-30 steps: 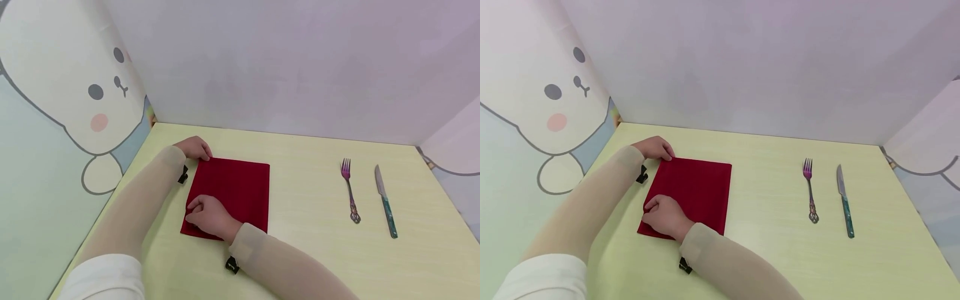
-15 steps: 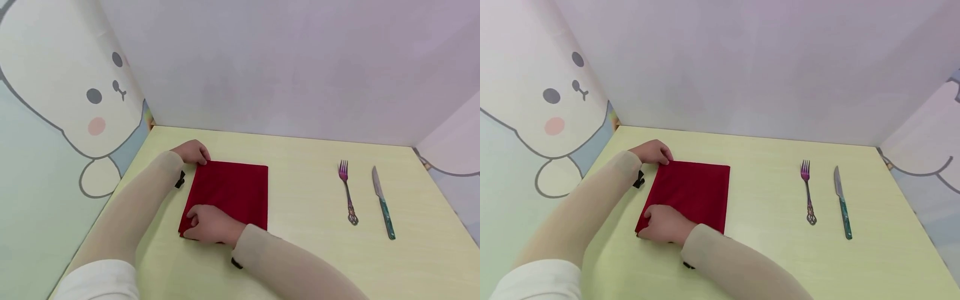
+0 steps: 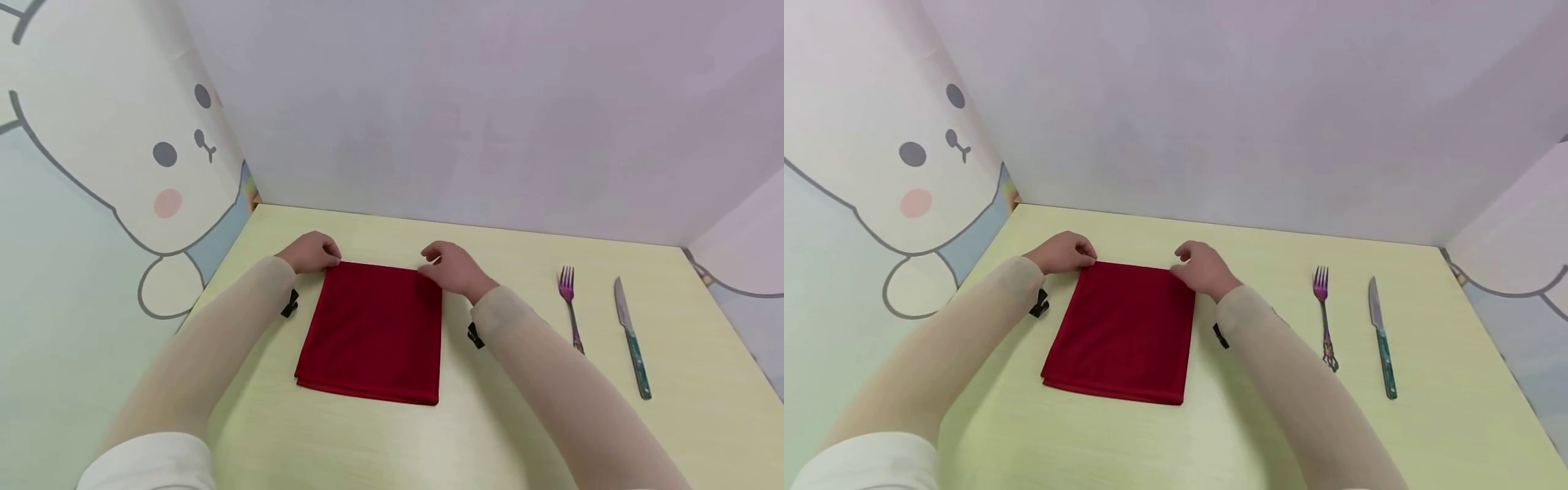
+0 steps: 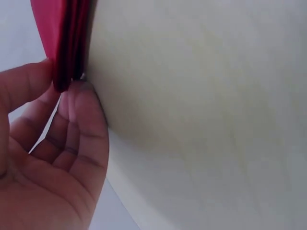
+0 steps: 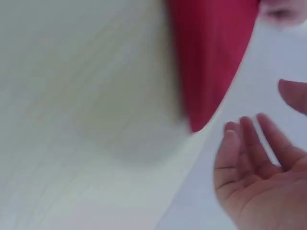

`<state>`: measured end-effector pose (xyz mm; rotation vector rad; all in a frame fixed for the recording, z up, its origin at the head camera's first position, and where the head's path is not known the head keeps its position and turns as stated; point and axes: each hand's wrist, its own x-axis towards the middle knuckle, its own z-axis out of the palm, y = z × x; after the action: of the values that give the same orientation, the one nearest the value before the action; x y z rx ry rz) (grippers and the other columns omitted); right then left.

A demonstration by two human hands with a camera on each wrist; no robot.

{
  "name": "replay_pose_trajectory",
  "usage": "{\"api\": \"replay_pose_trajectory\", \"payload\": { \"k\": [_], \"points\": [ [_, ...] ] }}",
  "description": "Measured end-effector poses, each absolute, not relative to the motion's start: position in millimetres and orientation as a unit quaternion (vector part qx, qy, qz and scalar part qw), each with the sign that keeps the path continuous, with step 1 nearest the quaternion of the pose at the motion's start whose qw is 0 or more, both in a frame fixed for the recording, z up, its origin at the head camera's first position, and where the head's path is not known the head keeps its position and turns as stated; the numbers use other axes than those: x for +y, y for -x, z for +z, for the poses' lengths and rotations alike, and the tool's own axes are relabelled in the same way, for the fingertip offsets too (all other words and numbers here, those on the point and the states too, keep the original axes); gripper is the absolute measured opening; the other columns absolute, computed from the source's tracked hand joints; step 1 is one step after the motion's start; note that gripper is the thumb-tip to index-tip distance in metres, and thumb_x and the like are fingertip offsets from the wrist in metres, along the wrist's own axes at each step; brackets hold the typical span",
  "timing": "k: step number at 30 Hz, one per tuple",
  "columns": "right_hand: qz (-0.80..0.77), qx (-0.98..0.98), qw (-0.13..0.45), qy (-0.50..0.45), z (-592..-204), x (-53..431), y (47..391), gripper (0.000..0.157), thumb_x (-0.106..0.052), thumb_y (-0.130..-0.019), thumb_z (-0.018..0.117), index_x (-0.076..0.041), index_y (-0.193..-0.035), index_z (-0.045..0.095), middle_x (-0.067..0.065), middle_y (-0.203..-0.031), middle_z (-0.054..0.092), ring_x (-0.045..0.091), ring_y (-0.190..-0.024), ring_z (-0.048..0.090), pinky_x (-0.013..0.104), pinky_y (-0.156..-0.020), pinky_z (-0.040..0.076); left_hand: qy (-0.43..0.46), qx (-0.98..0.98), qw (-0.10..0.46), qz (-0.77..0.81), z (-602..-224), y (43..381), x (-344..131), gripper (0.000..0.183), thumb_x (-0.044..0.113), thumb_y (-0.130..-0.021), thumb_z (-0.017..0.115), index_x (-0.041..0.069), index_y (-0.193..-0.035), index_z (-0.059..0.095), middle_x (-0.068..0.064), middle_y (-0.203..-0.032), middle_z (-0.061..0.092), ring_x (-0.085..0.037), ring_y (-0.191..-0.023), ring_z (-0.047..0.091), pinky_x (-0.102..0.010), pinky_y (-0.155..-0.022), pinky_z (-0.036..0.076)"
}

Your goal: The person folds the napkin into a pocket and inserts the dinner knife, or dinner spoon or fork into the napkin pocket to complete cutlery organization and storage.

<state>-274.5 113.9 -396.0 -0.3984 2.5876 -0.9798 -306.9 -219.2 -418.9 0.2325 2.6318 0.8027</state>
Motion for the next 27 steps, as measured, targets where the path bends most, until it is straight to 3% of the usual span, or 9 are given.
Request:
{"api": "replay_pose_trajectory", "payload": {
  "k": [8, 17, 23, 27],
  "points": [
    [-0.323, 0.915, 0.182, 0.162, -412.6, 123.5, 291.4, 0.031, -0.018, -0.101, 0.062, -0.003, -0.129, 0.065, 0.014, -0.123, 0.063, 0.03, -0.111, 0.059, 0.045, -0.096, 0.049, -0.077, 0.944, 0.164, 0.275, -418.4, 298.8, -216.3, 0.022, 0.02, -0.099, 0.066, 0.006, -0.116, 0.068, -0.009, -0.106, 0.067, -0.026, -0.096, 0.058, -0.043, -0.09, 0.048],
    [-0.319, 0.913, 0.217, 0.135, -422.0, 134.7, 300.2, 0.012, -0.017, -0.099, 0.069, -0.008, -0.106, 0.069, 0.006, -0.103, 0.066, 0.024, -0.095, 0.056, 0.039, -0.086, 0.047, -0.022, 0.951, 0.17, 0.258, -404.9, 244.0, -209.1, 0.039, 0.029, -0.1, 0.067, 0.004, -0.128, 0.054, -0.011, -0.101, 0.062, -0.025, -0.083, 0.059, -0.039, -0.076, 0.05],
    [-0.298, 0.917, 0.219, 0.15, -422.9, 138.0, 300.7, 0.01, -0.017, -0.098, 0.07, -0.007, -0.101, 0.07, 0.006, -0.099, 0.066, 0.023, -0.091, 0.055, 0.039, -0.084, 0.047, -0.002, 0.953, 0.186, 0.241, -402.2, 199.0, -210.7, 0.036, 0.03, -0.099, 0.069, 0.004, -0.119, 0.058, -0.008, -0.093, 0.064, -0.023, -0.08, 0.058, -0.037, -0.071, 0.049],
    [-0.29, 0.919, 0.219, 0.155, -424.2, 137.5, 300.7, 0.008, -0.015, -0.099, 0.068, -0.008, -0.102, 0.07, 0.006, -0.099, 0.066, 0.023, -0.092, 0.056, 0.038, -0.084, 0.047, 0.001, 0.953, 0.209, 0.22, -400.6, 167.0, -211.9, 0.027, 0.03, -0.096, 0.072, 0.005, -0.092, 0.062, -0.003, -0.073, 0.059, -0.018, -0.065, 0.051, -0.034, -0.062, 0.044]
  ]
}}
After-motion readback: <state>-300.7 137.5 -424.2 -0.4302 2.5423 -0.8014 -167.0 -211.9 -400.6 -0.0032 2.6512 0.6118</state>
